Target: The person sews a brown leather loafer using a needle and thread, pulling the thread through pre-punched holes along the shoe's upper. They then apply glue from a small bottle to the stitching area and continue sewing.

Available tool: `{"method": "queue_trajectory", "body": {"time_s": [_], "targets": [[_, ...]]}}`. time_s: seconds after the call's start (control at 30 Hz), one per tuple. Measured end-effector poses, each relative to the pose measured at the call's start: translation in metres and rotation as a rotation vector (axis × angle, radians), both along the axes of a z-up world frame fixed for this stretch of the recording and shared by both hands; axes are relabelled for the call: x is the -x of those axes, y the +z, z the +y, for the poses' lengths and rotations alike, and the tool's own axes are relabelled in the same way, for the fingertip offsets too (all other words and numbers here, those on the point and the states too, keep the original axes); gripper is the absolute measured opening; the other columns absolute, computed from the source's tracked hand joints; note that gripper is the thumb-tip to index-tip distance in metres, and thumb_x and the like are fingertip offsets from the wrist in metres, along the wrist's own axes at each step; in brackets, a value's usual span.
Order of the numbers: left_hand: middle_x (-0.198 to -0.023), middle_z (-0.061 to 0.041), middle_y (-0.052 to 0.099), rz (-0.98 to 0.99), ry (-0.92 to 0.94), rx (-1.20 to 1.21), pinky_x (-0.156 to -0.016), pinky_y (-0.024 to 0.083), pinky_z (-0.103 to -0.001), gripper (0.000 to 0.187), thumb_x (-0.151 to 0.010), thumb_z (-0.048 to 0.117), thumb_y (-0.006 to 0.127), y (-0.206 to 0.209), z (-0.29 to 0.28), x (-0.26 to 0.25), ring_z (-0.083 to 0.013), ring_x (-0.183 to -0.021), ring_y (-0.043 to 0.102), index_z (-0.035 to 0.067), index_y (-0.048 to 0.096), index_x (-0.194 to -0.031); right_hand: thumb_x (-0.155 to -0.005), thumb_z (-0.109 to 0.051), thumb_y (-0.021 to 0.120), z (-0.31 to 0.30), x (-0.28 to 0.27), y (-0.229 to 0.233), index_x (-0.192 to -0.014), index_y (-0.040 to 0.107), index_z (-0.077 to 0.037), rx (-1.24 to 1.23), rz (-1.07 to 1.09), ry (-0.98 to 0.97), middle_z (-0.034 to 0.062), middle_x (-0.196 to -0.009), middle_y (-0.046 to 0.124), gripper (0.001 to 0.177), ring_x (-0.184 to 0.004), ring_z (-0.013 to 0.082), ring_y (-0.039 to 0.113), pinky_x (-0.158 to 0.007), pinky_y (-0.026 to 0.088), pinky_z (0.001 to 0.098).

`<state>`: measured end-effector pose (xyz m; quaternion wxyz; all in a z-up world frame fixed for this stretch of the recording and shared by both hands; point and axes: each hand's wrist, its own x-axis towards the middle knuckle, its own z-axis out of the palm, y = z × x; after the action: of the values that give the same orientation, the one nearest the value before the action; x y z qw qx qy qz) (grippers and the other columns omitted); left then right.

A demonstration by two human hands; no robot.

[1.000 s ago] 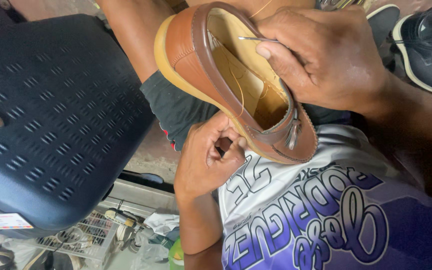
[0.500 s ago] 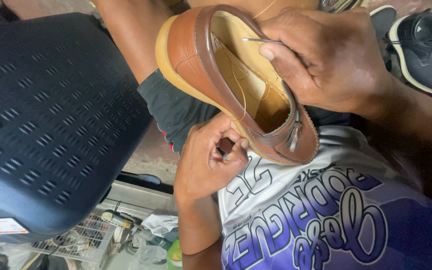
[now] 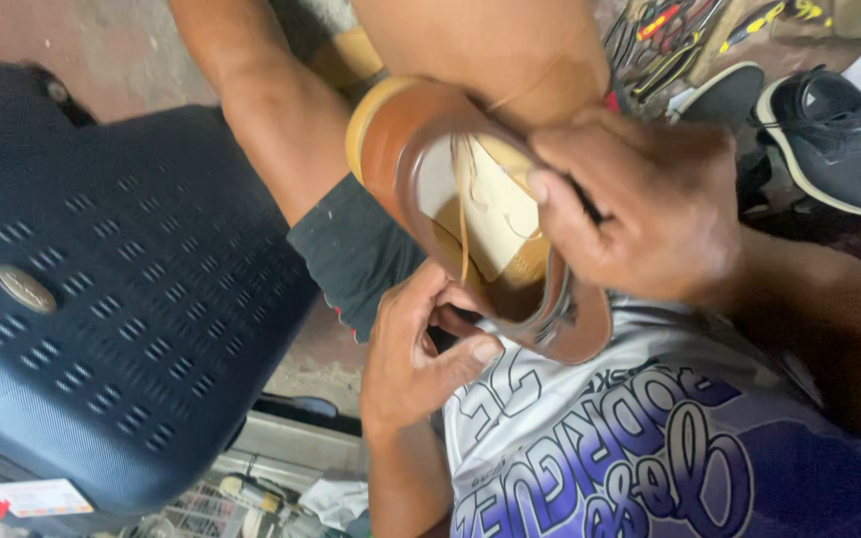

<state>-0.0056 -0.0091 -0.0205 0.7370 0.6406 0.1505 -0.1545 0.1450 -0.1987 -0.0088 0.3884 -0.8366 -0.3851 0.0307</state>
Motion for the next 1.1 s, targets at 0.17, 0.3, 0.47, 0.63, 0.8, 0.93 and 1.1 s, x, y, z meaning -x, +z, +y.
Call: {"method": "queue_trajectory", "body": {"time_s": [0.17, 0.3, 0.47, 0.63, 0.8, 0.93, 1.1], "targets": [[-0.097, -0.006, 0.074, 0.014, 0.003, -0.188, -0.076, 0.061, -0.029, 0.062, -0.079, 0.037, 0.083, 0.014, -0.008, -0.005, -0.0160, -0.084, 0.074, 0.002, 0.062, -0.125, -0.086, -0.004, 0.075, -0.009, -0.003, 0.000, -0.103, 0.068, 0.005, -0.030, -0.141, 0.098, 0.0159, -0.085, 0.068, 0.020, -0.068, 0.0300, 0.071, -0.061, 0.057, 0.0396], [-0.100, -0.007, 0.076, -0.156, -0.069, -0.477, -0.079, 0.060, -0.035, 0.058, -0.070, 0.037, 0.093, 0.029, -0.015, -0.005, -0.0242, -0.087, 0.076, 0.011, 0.066, -0.115, -0.088, -0.013, 0.071, -0.013, -0.007, -0.013, -0.105, 0.066, 0.006, -0.267, -0.253, 0.138, 0.0127, -0.085, 0.069, 0.025, -0.064, 0.0217, 0.071, -0.057, 0.060, 0.0357], [-0.101, -0.005, 0.078, -0.175, -0.128, -0.490, -0.079, 0.061, -0.040, 0.050, -0.071, 0.037, 0.095, 0.029, -0.014, -0.009, -0.0271, -0.092, 0.077, 0.016, 0.069, -0.109, -0.094, -0.016, 0.067, -0.026, 0.000, -0.024, -0.104, 0.063, 0.008, -0.262, -0.227, 0.185, 0.0157, -0.084, 0.069, 0.026, -0.065, 0.0235, 0.070, -0.056, 0.059, 0.0358], [-0.101, -0.003, 0.077, -0.094, -0.061, -0.402, -0.077, 0.062, -0.036, 0.058, -0.070, 0.039, 0.094, 0.025, -0.011, -0.016, -0.0243, -0.090, 0.078, 0.013, 0.066, -0.114, -0.101, -0.012, 0.062, -0.031, 0.000, -0.031, -0.100, 0.060, 0.010, -0.242, -0.162, 0.100, 0.0190, -0.083, 0.067, 0.021, -0.066, 0.0256, 0.068, -0.059, 0.057, 0.0358], [-0.105, -0.007, 0.072, -0.110, -0.090, -0.400, -0.076, 0.062, -0.035, 0.062, -0.067, 0.039, 0.095, 0.019, -0.007, -0.021, -0.0264, -0.089, 0.076, 0.009, 0.062, -0.110, -0.107, -0.016, 0.058, -0.031, 0.014, -0.037, -0.098, 0.061, 0.007, -0.211, -0.106, -0.087, 0.0174, -0.084, 0.066, 0.025, -0.067, 0.0268, 0.065, -0.055, 0.049, 0.0344], [-0.109, -0.006, 0.073, -0.176, -0.050, -0.314, -0.081, 0.064, -0.033, 0.055, -0.074, 0.033, 0.093, 0.012, -0.003, -0.021, -0.0249, -0.095, 0.077, 0.011, 0.064, -0.116, -0.110, -0.023, 0.061, -0.034, 0.018, -0.044, -0.103, 0.061, 0.005, -0.166, -0.025, -0.158, 0.0159, -0.088, 0.065, 0.029, -0.069, 0.0249, 0.062, -0.063, 0.048, 0.0338], [-0.107, -0.007, 0.073, -0.182, 0.009, -0.252, -0.079, 0.063, -0.033, 0.055, -0.073, 0.027, 0.090, 0.003, -0.001, -0.026, -0.0211, -0.093, 0.077, 0.008, 0.063, -0.117, -0.111, -0.029, 0.064, -0.031, 0.020, -0.052, -0.107, 0.062, 0.003, -0.227, 0.111, -0.201, 0.0128, -0.092, 0.065, 0.032, -0.076, 0.0191, 0.059, -0.071, 0.048, 0.0299]]}}
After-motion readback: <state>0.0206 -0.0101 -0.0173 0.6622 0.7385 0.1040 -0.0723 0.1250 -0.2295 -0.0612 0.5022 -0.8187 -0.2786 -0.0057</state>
